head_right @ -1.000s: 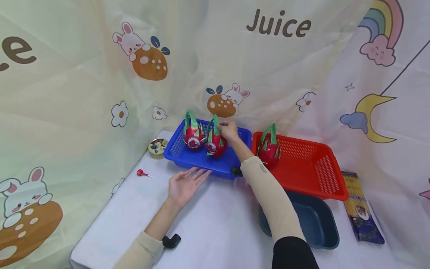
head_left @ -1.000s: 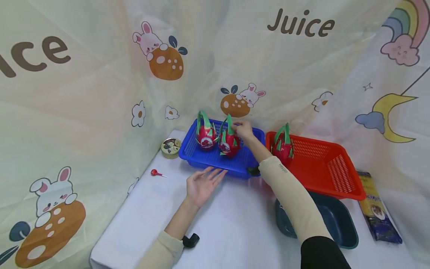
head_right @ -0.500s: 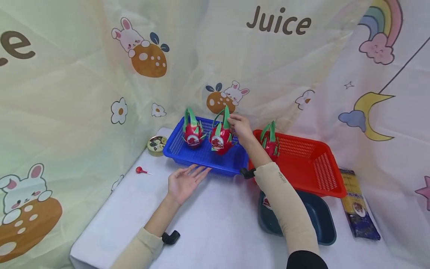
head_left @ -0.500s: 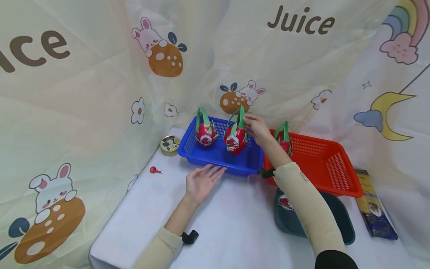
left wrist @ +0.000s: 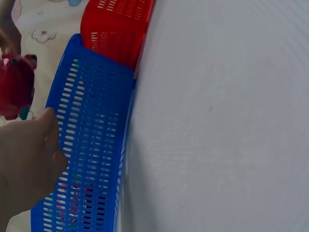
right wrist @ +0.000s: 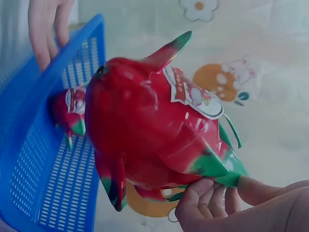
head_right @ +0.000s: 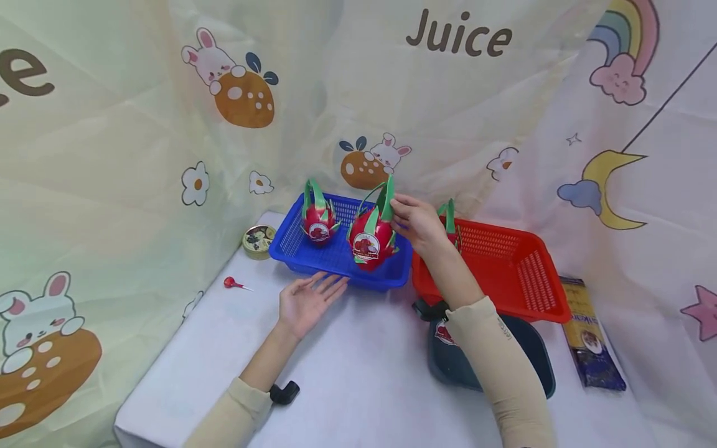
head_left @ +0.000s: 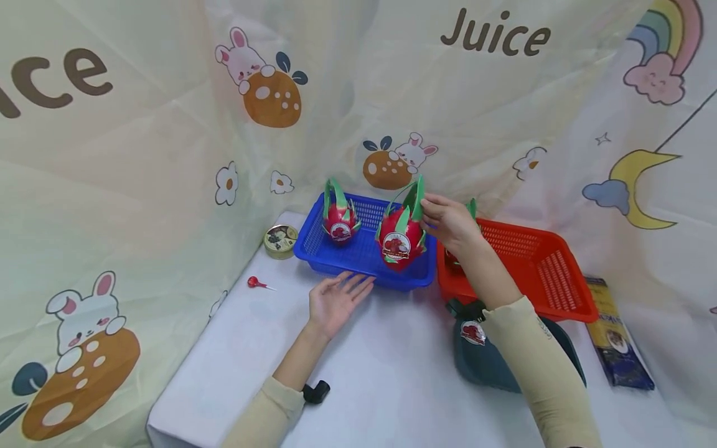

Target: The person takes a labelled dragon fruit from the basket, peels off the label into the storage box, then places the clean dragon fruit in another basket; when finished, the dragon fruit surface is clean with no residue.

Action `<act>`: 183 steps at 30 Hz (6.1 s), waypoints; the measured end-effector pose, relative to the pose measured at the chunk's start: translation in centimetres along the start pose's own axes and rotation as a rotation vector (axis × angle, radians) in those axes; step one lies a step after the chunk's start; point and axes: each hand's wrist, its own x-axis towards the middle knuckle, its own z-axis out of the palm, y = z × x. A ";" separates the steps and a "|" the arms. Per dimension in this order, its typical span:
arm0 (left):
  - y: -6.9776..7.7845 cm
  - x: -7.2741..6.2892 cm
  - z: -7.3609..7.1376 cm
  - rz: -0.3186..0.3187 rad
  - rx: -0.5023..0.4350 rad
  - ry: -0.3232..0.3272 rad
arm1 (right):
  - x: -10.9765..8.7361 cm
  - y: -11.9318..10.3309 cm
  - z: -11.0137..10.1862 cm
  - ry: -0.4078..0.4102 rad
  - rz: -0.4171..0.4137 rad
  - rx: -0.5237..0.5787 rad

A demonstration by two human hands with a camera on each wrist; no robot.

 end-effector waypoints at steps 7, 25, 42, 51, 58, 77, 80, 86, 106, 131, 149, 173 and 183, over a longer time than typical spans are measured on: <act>0.3 0.3 -0.1 0.012 0.017 0.001 | -2.7 0.8 -0.9 -0.019 0.062 -0.024; 0.1 0.3 0.1 0.002 0.017 0.000 | -7.7 8.2 -4.1 -0.029 0.132 0.038; -0.1 0.2 0.0 0.009 0.091 -0.041 | -7.5 15.3 -4.8 -0.072 0.217 0.092; 0.0 0.2 0.1 -0.013 0.159 -0.038 | -6.6 17.1 -5.2 -0.064 0.223 0.082; -0.2 0.2 0.3 -0.071 0.258 -0.021 | -6.9 17.1 -5.1 0.034 0.191 -0.025; -1.5 0.5 1.7 -0.170 0.690 -0.074 | -12.2 16.0 -4.8 0.132 -0.008 -0.388; -1.7 0.7 1.8 -0.173 0.762 -0.063 | -13.0 16.3 -4.9 0.033 -0.024 -0.402; -2.2 1.0 1.7 -0.173 0.878 -0.015 | -13.2 17.3 -5.2 -0.089 -0.033 -0.350; -2.4 0.9 1.6 -0.120 0.971 0.058 | -12.4 18.3 -5.4 -0.079 0.002 -0.366; -2.3 0.4 1.0 -0.185 1.076 0.088 | -12.8 18.8 -5.2 -0.042 -0.008 -0.486; -2.9 -0.3 0.6 -0.141 1.020 0.111 | -12.6 19.4 -5.9 -0.166 0.137 -0.248; -3.2 0.6 1.3 -0.151 0.966 0.093 | -13.3 14.3 -9.6 -0.149 0.105 -0.144; -3.1 0.4 0.8 -0.180 0.974 0.108 | -14.9 10.9 -14.5 -0.086 0.064 -0.292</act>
